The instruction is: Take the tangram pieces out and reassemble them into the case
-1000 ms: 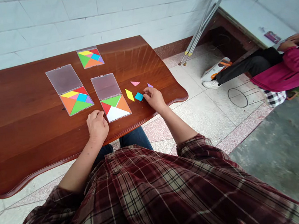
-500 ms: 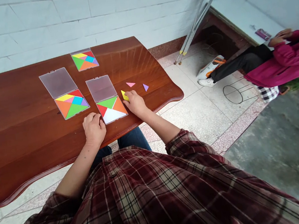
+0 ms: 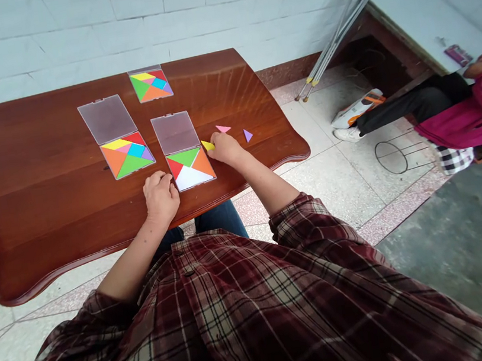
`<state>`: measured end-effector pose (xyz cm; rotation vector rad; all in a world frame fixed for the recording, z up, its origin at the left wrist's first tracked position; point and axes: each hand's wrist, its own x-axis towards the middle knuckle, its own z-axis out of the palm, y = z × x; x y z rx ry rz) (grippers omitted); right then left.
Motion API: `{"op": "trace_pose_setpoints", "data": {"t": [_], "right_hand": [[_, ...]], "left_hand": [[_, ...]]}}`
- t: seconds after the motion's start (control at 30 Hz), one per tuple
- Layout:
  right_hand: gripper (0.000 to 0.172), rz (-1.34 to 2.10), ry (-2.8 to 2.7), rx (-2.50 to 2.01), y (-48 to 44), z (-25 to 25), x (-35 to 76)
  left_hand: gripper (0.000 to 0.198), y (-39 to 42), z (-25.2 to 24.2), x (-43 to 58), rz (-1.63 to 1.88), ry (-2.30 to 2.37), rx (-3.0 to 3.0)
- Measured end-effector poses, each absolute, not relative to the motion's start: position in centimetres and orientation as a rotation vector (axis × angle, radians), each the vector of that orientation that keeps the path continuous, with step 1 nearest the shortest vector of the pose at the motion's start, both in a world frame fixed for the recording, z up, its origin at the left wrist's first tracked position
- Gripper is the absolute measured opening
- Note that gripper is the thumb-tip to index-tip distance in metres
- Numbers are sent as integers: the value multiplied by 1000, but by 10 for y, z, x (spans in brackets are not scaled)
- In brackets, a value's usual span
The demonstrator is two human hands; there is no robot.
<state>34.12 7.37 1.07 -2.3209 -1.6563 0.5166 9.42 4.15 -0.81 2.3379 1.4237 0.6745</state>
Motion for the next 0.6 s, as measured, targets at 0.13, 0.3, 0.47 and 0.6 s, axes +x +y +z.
{"op": "trace_pose_setpoints", "data": {"t": [0.13,0.3,0.47,0.6], "right_hand": [[21,517,-1726,-2302,81,4,347],[22,543,-1662,-2347,83,1,344],[31,521,-1542,-2254,80,-8,345],[35,483,-1480,-2227,73,-5,349]], "left_hand": [[27,40,-7,95,665,1437,2330],[27,41,-7,95,653,1440,2351],[27,42,-10,94,663,1433,2344],[26,41,-10,94,661,1442,2353]]}}
